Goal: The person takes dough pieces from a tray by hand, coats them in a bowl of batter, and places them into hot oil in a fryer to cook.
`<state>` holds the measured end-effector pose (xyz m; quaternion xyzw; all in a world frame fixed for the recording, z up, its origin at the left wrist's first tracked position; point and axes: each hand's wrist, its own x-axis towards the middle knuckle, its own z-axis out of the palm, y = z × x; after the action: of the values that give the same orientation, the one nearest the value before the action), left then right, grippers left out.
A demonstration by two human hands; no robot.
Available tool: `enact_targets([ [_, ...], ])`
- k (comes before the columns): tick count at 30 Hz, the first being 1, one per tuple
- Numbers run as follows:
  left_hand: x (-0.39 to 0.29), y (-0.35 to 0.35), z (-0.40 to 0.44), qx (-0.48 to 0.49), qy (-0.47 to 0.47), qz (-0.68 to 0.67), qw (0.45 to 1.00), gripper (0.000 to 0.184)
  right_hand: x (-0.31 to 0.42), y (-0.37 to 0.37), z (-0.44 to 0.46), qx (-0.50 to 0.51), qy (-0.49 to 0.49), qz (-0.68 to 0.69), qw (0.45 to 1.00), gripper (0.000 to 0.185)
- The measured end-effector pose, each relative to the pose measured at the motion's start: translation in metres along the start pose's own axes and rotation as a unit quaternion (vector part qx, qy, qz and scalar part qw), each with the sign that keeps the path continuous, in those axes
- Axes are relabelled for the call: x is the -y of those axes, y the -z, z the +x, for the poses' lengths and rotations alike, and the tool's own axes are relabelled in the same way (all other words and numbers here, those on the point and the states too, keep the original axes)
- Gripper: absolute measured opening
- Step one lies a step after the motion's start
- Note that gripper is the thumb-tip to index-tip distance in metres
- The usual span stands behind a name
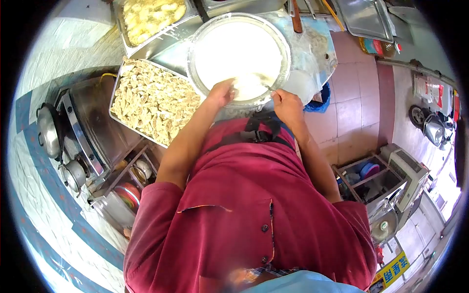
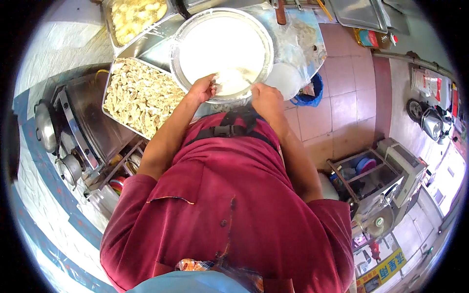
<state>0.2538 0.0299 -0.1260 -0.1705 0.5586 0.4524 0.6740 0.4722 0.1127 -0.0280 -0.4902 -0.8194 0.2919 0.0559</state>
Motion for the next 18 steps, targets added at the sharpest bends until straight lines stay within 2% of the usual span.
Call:
enact_targets([
  [4, 0.003, -0.003, -0.001, 0.005, 0.010, -0.004, 1.000, 0.014, -0.001, -0.006, 0.008, -0.084, -0.015, 0.031, 0.996, 0.021],
  [7, 0.002, -0.001, -0.006, 0.007, 0.010, -0.032, 0.999, 0.015, -0.003, 0.003, 0.010, -0.037, -0.043, -0.086, 0.995, 0.021],
  [10, 0.001, 0.004, -0.005, 0.022, 0.021, -0.062, 0.998, 0.017, -0.019, -0.009, 0.005, 0.022, -0.023, -0.149, 0.988, 0.024],
  [13, 0.000, 0.010, 0.000, 0.033, 0.040, -0.087, 0.995, 0.019, -0.023, -0.016, 0.003, 0.052, -0.044, -0.177, 0.982, 0.023],
  [16, -0.001, 0.009, -0.001, 0.027, 0.046, -0.094, 0.994, 0.021, -0.007, -0.003, -0.004, -0.036, 0.025, -0.007, 0.999, 0.022],
  [18, -0.003, 0.004, -0.004, 0.031, 0.047, -0.088, 0.995, 0.021, 0.001, -0.002, -0.002, -0.010, 0.035, -0.006, 0.999, 0.022],
])
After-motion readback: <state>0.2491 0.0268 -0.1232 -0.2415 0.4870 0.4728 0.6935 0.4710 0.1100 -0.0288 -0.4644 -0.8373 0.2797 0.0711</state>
